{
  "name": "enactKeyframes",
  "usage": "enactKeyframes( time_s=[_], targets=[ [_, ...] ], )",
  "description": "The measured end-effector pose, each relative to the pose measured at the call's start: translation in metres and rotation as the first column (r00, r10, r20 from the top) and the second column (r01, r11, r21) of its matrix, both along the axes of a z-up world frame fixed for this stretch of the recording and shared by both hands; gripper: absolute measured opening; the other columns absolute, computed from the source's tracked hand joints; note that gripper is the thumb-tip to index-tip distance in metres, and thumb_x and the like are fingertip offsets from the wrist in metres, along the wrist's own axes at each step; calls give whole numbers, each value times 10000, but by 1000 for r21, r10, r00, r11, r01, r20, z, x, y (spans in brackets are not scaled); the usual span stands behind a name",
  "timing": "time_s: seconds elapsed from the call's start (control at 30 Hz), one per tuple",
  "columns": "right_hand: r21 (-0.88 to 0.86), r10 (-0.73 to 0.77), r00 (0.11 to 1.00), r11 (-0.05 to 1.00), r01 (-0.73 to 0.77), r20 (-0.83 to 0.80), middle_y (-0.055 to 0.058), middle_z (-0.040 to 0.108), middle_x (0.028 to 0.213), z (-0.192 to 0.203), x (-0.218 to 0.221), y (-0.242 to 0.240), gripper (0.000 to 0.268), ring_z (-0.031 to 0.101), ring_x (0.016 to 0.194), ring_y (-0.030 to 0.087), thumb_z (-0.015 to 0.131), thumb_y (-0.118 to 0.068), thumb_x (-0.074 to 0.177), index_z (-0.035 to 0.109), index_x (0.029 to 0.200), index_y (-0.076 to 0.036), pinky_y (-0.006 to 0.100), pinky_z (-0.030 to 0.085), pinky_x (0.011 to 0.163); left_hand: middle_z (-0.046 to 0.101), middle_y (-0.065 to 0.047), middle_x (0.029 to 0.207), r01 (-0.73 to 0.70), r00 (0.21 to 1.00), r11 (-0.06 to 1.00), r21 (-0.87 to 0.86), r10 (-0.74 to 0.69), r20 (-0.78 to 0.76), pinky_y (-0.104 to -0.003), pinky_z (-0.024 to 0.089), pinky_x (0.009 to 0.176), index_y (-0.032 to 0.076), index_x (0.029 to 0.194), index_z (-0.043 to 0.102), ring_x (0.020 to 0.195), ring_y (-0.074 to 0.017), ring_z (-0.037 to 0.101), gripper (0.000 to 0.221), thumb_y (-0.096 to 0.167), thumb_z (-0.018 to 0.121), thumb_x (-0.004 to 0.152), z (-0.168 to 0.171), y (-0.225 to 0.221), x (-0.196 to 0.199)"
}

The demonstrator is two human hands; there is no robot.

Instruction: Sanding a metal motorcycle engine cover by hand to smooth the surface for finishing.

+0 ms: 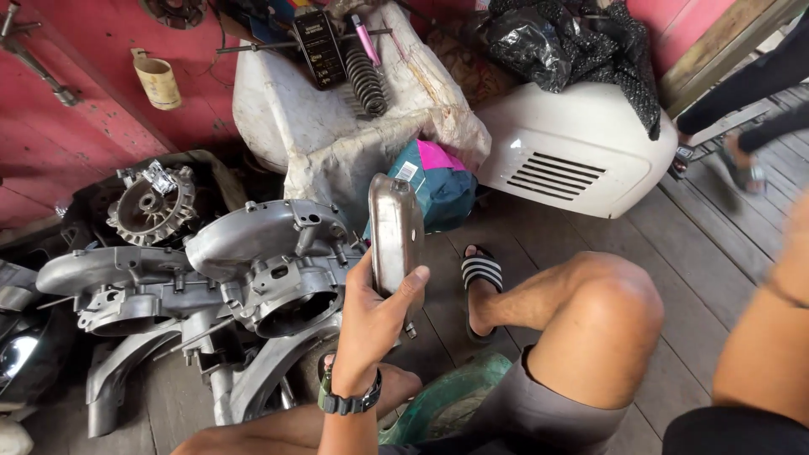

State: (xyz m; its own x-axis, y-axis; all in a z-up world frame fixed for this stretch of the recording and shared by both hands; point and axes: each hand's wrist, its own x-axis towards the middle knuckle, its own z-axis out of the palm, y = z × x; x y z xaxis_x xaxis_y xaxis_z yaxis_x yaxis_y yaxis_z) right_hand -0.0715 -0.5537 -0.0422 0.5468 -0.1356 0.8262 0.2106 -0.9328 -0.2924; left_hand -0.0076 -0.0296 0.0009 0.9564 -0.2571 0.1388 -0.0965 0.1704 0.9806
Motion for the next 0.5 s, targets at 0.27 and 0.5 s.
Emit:
enactKeyframes(
  time_s=[0.27,0.5],
  targets=[
    [108,591,727,796,-595,-350,-78,597,909,65,69,293,331,603,652,138,626,-361,952,625,1186,-127,259,504,614,541,-19,661,39,997,998,-51,-42,-64,-300,371,559,63,851,650,626,-123,476,172,136,806,840,10,-3,-8],
    [-174,561,786,773,-610,-260,38,496,925,137,31,267,97,539,777,223,507,-250,1083,483,1089,-155,371,498,782,624,-17,831,-142,973,985,-98,120,-198,-298,449,673,47,1014,659,779,-118,513,197,91,778,863,1,10,-2]
  ],
)
